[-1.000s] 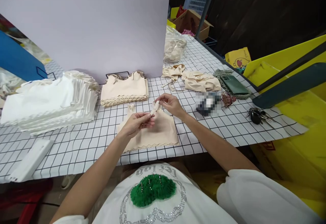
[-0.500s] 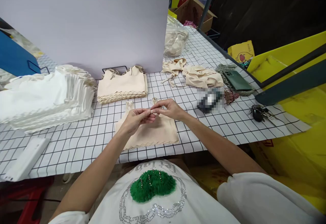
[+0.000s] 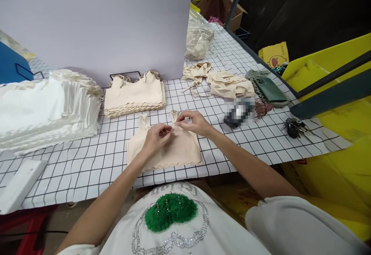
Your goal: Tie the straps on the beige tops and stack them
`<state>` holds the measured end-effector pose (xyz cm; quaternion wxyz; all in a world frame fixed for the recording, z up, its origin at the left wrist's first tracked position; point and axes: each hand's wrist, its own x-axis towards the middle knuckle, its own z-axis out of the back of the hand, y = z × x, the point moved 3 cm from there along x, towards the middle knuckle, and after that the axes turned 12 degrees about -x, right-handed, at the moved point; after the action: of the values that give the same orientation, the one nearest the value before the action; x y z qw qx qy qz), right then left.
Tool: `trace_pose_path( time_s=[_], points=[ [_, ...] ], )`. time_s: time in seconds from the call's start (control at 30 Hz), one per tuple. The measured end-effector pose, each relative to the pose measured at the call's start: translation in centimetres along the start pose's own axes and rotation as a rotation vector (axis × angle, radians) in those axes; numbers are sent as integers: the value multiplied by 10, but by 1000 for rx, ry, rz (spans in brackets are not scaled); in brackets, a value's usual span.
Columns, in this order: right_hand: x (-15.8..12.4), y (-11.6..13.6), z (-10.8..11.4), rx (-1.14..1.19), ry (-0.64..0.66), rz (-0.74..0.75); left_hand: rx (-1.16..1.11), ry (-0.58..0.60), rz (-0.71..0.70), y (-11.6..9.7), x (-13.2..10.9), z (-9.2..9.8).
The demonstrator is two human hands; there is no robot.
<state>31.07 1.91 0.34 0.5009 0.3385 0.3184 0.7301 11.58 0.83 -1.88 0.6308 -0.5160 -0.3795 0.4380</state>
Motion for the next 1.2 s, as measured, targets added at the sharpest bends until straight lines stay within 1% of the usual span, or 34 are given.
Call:
trace_pose_path(
  time_s=[0.03,0.1,0.17,0.3,0.37,0.47,0.6,0.73,0.9,1.2],
  points=[
    [-1,-1,1,-38,1,12,123,7,-45,3,1,-2],
    [-2,-3,0,-103,10,46,318,19,-87,8,3,-6],
    [-5,-4,-2,-141,19,78,408,29,-81,8,4,-8],
    [-10,-9,-8,-182,34,111,379,69,-25,3,2,-10],
    [-12,-11,-11,-186,29,142,367,80,-22,2,-1,-10],
    [-14,-11,-15,-183,31,192,379,68,-59,4,-4,-11],
    [-15,-11,-22,-209,36,218,403,28,-113,9,-4,-12],
    [-15,-11,-28,-211,29,258,416,25,-135,12,-4,-13],
    [-16,-12,-28,-239,48,299,417,33,-136,13,-5,-13],
    [-19,-10,-28,-256,16,349,404,45,-123,10,-4,-14]
  ],
)
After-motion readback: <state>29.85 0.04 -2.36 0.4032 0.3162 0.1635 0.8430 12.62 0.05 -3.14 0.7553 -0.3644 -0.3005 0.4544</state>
